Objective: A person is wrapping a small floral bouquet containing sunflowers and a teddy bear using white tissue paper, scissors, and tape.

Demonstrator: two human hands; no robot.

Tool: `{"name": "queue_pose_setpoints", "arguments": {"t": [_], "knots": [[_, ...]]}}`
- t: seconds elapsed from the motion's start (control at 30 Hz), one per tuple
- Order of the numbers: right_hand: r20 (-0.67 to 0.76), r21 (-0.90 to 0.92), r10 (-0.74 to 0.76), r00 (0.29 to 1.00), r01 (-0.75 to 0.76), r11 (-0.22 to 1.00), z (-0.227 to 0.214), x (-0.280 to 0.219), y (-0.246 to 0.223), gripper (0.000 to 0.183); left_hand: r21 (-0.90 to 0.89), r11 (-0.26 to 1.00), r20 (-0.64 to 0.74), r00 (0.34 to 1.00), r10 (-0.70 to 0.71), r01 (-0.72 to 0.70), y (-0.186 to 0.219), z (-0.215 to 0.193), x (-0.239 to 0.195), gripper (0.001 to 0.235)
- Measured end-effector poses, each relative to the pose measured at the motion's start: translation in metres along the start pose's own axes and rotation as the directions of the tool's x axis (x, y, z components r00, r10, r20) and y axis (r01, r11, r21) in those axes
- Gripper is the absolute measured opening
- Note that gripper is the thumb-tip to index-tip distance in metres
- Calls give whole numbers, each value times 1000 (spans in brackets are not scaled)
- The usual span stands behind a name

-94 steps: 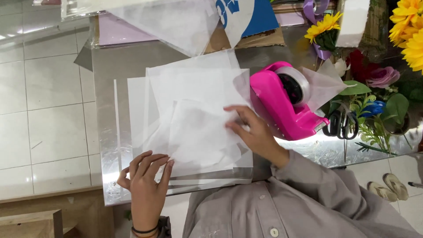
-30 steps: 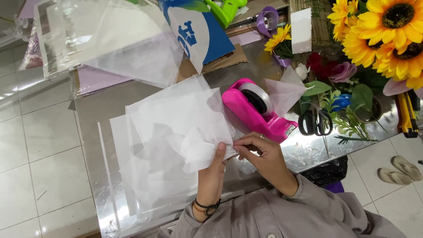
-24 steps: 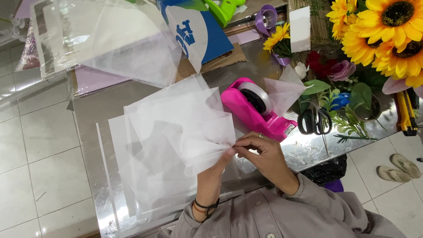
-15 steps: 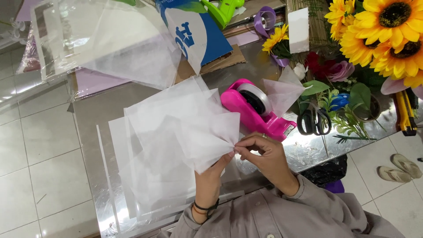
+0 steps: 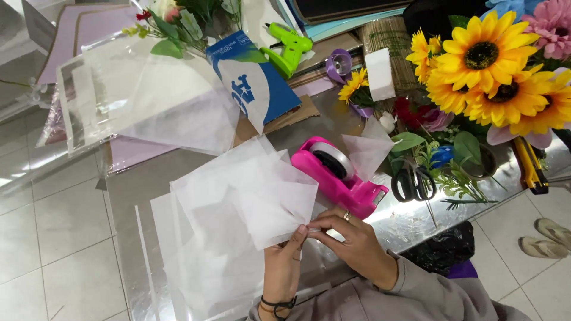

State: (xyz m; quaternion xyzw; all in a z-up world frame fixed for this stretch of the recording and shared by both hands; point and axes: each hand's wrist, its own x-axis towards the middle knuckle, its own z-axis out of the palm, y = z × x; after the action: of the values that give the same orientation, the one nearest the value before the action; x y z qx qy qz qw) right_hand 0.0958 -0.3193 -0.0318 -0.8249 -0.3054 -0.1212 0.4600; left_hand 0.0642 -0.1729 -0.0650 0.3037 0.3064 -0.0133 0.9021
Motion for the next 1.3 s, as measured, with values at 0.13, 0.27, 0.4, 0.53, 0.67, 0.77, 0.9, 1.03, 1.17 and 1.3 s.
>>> {"name": "queue_pose_setpoints", "arguments": {"t": [0.13, 0.27, 0.4, 0.53, 0.67, 0.77, 0.9, 1.03, 1.17, 1.3], "knots": [[-20, 90, 17, 1000, -15, 996, -1, -2, 5, 16, 54, 998, -8, 999, -45, 45, -1, -1, 0, 53], [2, 56, 45, 999, -45, 997, 3, -9, 8, 15, 84, 993, -40, 996, -80, 83, -3, -1, 0, 53], [30, -350, -285, 958, 277, 895, -3, -3, -2, 14, -31, 989, -119, 982, -147, 144, -12, 1, 3, 30], [43, -516, -396, 917, 360, 778, -4, -9, 1, 19, -24, 991, -67, 988, -136, 134, -18, -11, 8, 65], [94, -573, -274, 957, 277, 771, -24, -2, 12, 14, 541, 725, 175, 900, 399, -426, 2, -34, 31, 55], [223, -551, -374, 900, 433, 713, -51, 16, 10, 15, 549, 476, 228, 671, 705, -687, 62, -10, 11, 68], [348, -480, -415, 841, 540, 692, -68, 27, -7, 7, 232, -287, 966, 186, 178, -929, 91, 42, -9, 20], [296, -397, -414, 861, 505, 766, -61, 21, 1, 7, 239, -421, 963, 270, -14, -875, 71, 42, 8, 22], [45, -252, -365, 930, 364, 897, -54, 16, 10, 4, 587, 43, 808, 588, 13, -808, 66, 44, 14, 23], [-12, -107, -225, 974, 222, 969, -53, 10, 15, 4, 733, 317, 673, 712, -201, -602, 63, 43, 22, 32]]}}
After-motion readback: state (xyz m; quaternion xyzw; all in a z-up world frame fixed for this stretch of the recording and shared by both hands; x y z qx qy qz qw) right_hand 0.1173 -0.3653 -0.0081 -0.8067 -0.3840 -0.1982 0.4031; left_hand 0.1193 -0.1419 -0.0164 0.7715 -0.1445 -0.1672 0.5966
